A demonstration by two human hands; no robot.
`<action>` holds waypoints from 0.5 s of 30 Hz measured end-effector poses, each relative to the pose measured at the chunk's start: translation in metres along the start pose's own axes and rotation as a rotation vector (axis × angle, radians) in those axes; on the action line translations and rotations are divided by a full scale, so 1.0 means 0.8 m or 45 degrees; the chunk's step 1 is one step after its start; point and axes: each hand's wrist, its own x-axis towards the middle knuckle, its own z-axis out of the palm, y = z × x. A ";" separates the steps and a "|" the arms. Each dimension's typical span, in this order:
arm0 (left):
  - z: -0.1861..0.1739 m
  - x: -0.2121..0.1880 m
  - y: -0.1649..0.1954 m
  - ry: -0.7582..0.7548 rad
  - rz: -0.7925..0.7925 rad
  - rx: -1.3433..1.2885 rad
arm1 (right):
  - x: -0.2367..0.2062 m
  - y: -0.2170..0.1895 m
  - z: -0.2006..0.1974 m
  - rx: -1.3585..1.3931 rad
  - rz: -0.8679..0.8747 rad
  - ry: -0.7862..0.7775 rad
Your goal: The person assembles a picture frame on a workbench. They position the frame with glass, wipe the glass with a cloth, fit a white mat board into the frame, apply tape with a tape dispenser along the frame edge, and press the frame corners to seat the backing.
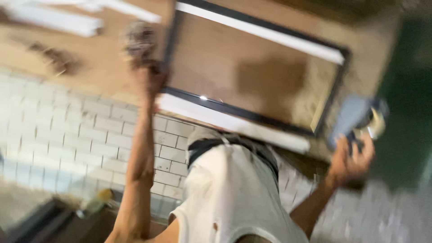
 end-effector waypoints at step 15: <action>-0.006 0.004 -0.026 0.230 0.115 -0.065 | 0.070 -0.300 0.327 0.712 0.011 -1.171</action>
